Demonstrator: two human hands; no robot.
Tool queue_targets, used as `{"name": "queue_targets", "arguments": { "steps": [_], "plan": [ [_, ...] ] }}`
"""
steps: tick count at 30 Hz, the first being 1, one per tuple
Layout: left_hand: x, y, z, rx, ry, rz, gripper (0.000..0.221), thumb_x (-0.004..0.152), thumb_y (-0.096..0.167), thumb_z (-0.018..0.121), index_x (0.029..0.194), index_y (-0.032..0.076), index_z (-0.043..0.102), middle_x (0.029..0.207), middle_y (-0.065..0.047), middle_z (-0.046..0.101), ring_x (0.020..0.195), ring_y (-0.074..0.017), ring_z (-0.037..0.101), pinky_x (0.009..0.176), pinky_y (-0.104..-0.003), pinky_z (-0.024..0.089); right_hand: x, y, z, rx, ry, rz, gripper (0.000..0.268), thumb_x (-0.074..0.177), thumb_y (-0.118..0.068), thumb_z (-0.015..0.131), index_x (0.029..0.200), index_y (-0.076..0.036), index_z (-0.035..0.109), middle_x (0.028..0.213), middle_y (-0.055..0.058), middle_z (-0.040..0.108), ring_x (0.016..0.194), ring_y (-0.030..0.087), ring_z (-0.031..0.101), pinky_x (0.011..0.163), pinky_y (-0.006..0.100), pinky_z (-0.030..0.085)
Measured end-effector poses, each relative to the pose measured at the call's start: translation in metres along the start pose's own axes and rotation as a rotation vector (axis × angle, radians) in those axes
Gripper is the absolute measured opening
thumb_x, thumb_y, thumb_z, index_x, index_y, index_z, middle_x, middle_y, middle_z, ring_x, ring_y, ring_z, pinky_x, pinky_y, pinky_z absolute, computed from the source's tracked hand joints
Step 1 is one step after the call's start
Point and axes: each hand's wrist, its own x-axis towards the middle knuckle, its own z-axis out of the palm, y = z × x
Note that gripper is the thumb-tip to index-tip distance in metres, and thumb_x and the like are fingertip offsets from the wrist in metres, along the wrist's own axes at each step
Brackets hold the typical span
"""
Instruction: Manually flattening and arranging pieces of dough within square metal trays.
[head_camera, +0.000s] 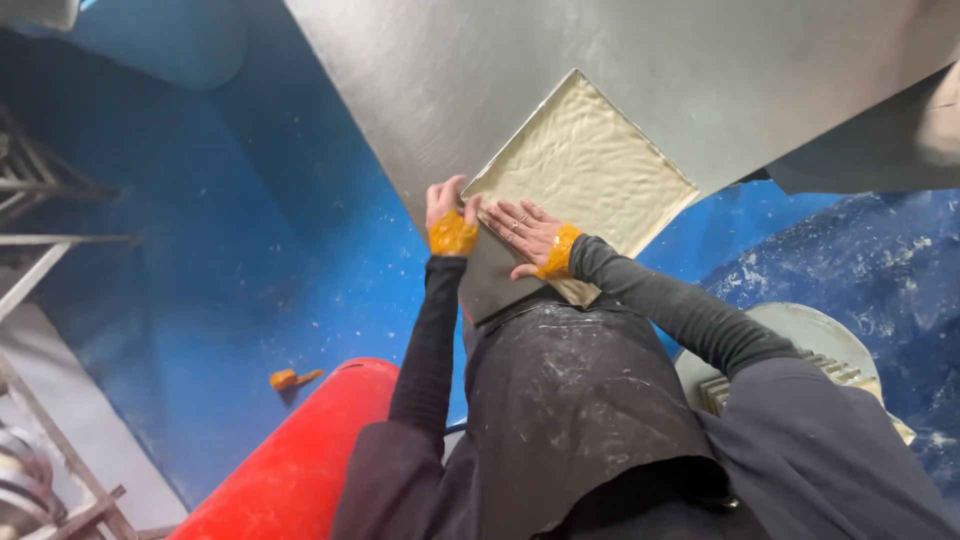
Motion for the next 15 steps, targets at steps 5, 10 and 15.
{"name": "queue_targets", "arguments": {
  "steps": [5, 10, 15],
  "plan": [
    [0.007, -0.052, 0.019, 0.099, -0.055, -0.026, 0.011, 0.083, 0.008, 0.074, 0.093, 0.011, 0.069, 0.088, -0.009, 0.062, 0.075, -0.0297, 0.067, 0.067, -0.040, 0.053, -0.006, -0.012, 0.006, -0.012, 0.015, 0.070, 0.107, 0.088, -0.072, 0.050, 0.164, -0.009, 0.011, 0.172, 0.014, 0.011, 0.159, 0.030, 0.008, 0.126, 0.053, 0.009],
    [0.006, -0.057, 0.018, 0.120, -0.057, -0.078, 0.010, 0.083, 0.006, 0.072, 0.089, 0.013, 0.069, 0.087, -0.007, 0.062, 0.076, -0.0292, 0.068, 0.068, -0.041, 0.053, -0.018, 0.005, 0.016, 0.040, 0.031, 0.209, 0.109, 0.086, -0.072, 0.049, 0.165, -0.006, 0.010, 0.172, 0.015, 0.008, 0.158, 0.032, 0.005, 0.125, 0.054, 0.007],
    [0.007, -0.058, 0.015, 0.100, -0.039, -0.075, 0.011, 0.082, 0.005, 0.072, 0.090, 0.013, 0.069, 0.087, -0.007, 0.062, 0.077, -0.0282, 0.068, 0.068, -0.040, 0.053, -0.045, 0.029, 0.011, 0.023, 0.067, 0.357, 0.108, 0.091, -0.071, 0.043, 0.164, -0.002, 0.004, 0.172, 0.020, 0.001, 0.159, 0.034, -0.001, 0.125, 0.055, 0.004]
  ]
}}
